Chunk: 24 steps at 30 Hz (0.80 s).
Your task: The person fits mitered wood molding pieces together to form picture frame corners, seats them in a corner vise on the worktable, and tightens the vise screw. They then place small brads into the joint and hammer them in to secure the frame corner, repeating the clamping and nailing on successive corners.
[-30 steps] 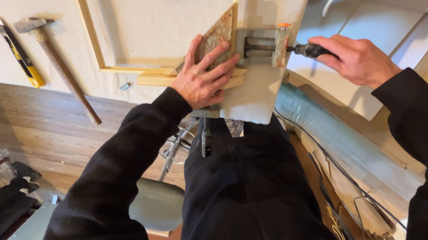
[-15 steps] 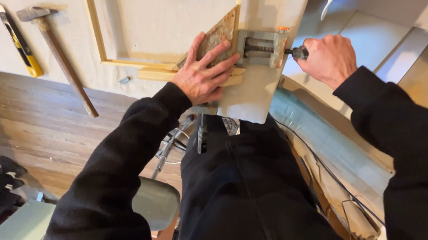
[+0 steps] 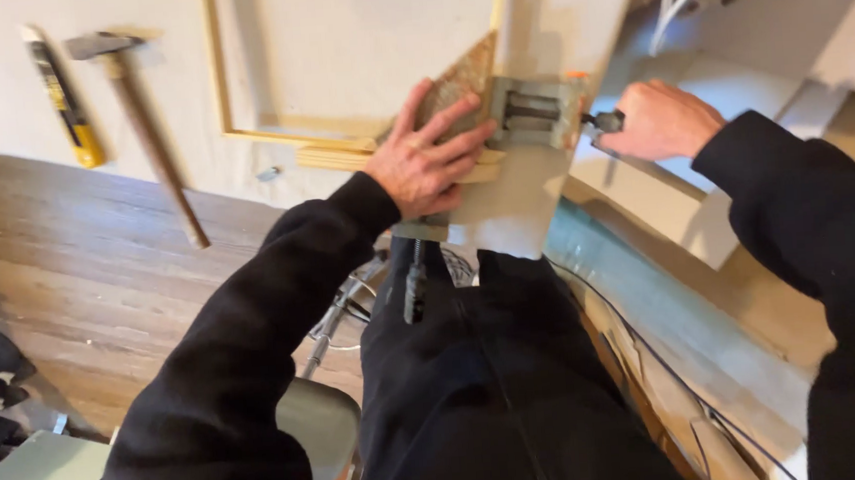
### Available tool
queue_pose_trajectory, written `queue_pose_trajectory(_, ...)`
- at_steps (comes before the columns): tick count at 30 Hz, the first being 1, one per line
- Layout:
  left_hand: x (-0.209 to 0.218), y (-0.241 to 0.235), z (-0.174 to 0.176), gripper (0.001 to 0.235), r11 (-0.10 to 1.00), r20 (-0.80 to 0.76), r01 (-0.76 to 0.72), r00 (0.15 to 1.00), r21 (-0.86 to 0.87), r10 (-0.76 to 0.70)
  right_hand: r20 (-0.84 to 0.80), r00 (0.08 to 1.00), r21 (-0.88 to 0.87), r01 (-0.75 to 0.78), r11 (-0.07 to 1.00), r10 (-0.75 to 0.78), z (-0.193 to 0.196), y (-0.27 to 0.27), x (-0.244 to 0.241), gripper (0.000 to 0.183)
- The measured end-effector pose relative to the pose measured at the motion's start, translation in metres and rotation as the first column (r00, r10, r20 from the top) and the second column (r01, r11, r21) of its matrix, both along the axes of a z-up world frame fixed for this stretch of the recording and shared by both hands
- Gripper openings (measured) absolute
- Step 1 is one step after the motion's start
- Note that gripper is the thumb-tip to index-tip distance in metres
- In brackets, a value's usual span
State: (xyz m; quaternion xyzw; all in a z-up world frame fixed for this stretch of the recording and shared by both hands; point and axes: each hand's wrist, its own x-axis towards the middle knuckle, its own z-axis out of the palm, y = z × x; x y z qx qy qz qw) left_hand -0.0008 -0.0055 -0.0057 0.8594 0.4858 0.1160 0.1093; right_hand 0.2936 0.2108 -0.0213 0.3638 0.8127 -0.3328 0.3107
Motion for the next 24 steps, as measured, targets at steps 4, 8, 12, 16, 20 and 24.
queue_pose_trajectory(4,-0.004,-0.001,-0.004,0.041,1.0,0.014,0.01,1.0,0.013,-0.01,0.041,0.999,-0.031,0.026,0.999,-0.025,-0.004,-0.01,0.006,0.037)
queue_pose_trajectory(8,-0.007,-0.001,0.008,0.049,1.0,0.036,0.03,0.999,0.003,-0.03,-0.03,0.998,0.049,0.052,0.997,-0.051,0.008,-0.026,0.007,0.034)
queue_pose_trajectory(12,-0.024,0.018,0.016,0.051,0.985,0.047,0.175,0.984,-0.009,-0.174,-0.411,0.911,0.484,0.242,0.841,-0.025,0.084,-0.079,-0.011,0.027)
queue_pose_trajectory(16,-0.045,0.041,0.004,0.057,0.915,0.075,0.402,0.912,0.032,-0.403,-0.79,0.255,-0.015,0.901,0.434,-0.557,0.061,-0.207,0.013,0.011)
queue_pose_trajectory(20,-0.051,0.06,0.008,0.047,0.858,0.08,0.513,0.855,0.02,-0.513,-0.369,0.028,-0.5,0.837,0.223,-0.929,-0.015,-0.346,-0.018,0.032)
queue_pose_trajectory(24,-0.055,0.062,0.003,0.046,0.868,0.18,0.495,0.852,0.024,-0.491,0.037,-0.053,-0.892,0.449,-0.057,-0.998,-0.029,-0.405,-0.093,0.062)
